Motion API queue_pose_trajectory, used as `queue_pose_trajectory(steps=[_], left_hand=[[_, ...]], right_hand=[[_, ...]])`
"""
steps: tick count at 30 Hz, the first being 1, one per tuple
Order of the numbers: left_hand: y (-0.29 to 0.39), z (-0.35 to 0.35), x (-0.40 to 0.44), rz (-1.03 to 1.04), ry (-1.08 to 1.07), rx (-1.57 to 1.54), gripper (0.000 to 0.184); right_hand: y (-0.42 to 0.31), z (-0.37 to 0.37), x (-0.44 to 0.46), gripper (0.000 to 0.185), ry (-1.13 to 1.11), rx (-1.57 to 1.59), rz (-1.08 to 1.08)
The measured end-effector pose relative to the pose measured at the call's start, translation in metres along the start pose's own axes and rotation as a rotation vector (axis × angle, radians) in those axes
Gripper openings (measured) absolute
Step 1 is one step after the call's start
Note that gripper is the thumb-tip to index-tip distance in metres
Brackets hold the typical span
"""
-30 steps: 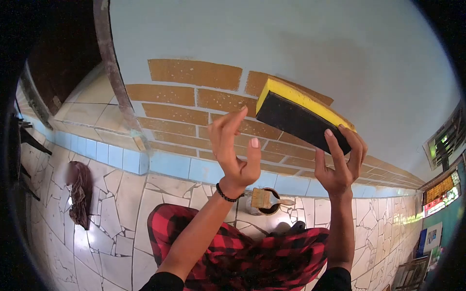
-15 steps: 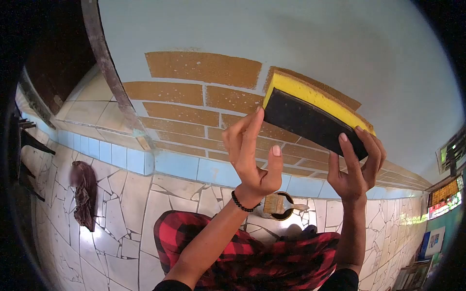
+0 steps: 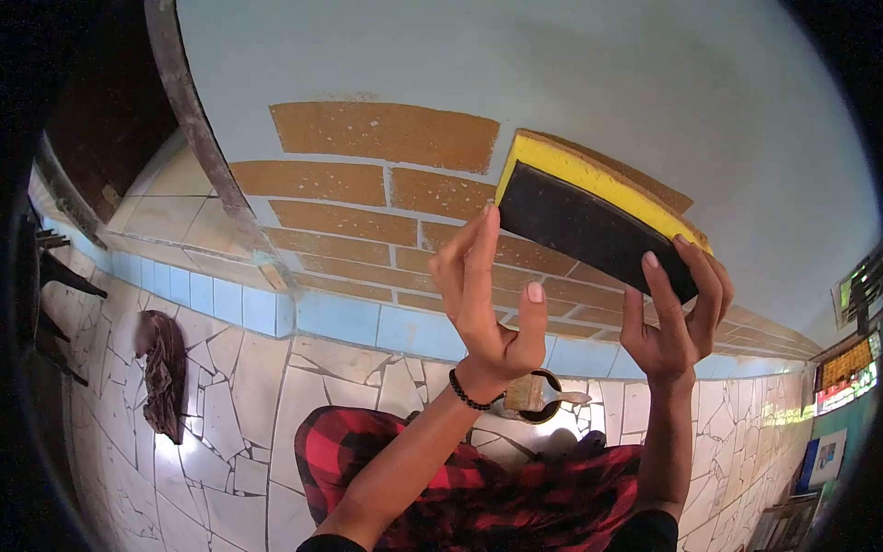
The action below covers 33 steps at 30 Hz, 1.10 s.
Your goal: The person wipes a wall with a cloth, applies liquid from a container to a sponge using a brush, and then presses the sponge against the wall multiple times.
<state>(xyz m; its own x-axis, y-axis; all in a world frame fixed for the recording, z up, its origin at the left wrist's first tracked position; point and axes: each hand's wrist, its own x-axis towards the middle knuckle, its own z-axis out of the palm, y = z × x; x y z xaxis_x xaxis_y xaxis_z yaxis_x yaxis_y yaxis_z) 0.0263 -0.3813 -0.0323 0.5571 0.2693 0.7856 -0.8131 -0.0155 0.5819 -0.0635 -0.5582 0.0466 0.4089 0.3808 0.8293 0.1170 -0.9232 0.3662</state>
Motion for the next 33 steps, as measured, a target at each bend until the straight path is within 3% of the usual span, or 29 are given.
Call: queue_pose_trajectory(steps=[33], left_hand=[[0.0049,-0.0018,0.0032,-0.057,-0.055,-0.068,0.065]], right_hand=[[0.0017,0.0064,0.0081,0.051,0.011,0.011,0.000]])
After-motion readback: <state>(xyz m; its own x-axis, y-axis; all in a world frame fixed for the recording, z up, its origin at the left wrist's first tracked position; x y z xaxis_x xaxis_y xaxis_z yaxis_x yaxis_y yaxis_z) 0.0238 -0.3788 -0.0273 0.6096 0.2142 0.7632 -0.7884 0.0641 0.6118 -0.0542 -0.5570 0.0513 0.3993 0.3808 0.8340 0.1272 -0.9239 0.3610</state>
